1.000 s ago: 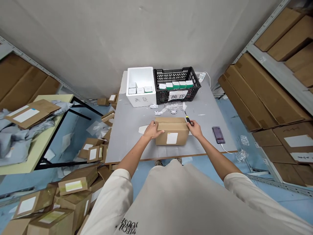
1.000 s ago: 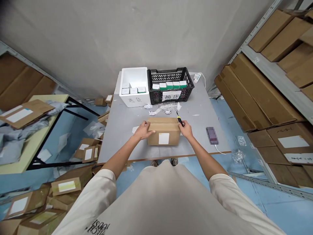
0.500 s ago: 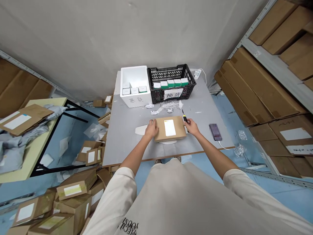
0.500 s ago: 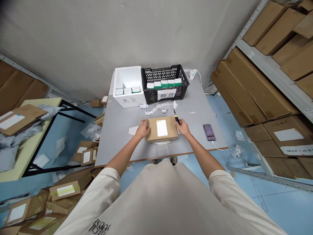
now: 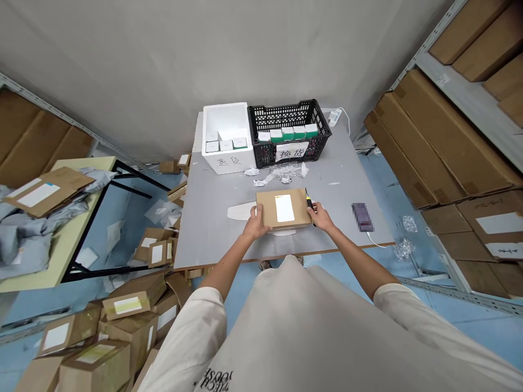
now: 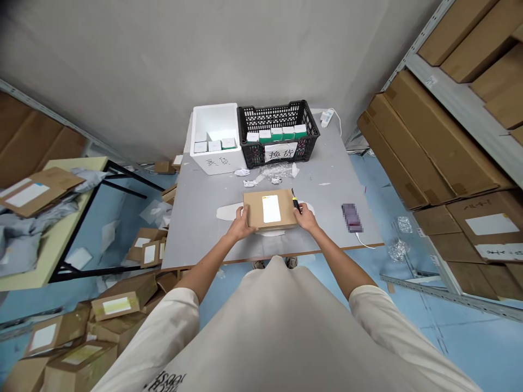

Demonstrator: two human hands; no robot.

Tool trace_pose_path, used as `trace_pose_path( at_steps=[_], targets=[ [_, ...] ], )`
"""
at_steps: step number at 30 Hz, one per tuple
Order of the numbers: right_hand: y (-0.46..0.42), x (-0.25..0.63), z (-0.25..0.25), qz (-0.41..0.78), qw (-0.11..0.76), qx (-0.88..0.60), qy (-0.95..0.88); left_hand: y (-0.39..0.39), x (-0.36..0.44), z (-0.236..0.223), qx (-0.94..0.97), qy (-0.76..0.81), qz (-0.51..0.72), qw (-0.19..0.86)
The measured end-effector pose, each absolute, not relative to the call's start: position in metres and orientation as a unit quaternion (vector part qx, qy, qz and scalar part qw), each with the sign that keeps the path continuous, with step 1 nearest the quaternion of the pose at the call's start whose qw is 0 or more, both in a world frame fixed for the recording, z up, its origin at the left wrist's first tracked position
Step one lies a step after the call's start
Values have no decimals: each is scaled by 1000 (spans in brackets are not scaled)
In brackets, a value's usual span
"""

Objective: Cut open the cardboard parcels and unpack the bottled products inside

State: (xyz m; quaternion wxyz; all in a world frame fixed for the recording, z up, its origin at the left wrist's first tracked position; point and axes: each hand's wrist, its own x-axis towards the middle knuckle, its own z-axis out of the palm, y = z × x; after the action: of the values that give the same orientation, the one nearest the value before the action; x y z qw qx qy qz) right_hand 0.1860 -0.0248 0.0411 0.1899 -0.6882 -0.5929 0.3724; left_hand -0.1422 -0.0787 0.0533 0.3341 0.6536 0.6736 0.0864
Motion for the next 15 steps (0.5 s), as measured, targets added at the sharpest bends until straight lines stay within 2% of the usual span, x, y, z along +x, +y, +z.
trace_pose_path(
  at_steps=[11,15],
  targets=[
    [3,186,70,298,210,-708,-605,-70,-153,82,671,668,170,274],
    [10,187,70,315,216,-714,-586,-61,-147,82,649,695,185,248]
  ],
)
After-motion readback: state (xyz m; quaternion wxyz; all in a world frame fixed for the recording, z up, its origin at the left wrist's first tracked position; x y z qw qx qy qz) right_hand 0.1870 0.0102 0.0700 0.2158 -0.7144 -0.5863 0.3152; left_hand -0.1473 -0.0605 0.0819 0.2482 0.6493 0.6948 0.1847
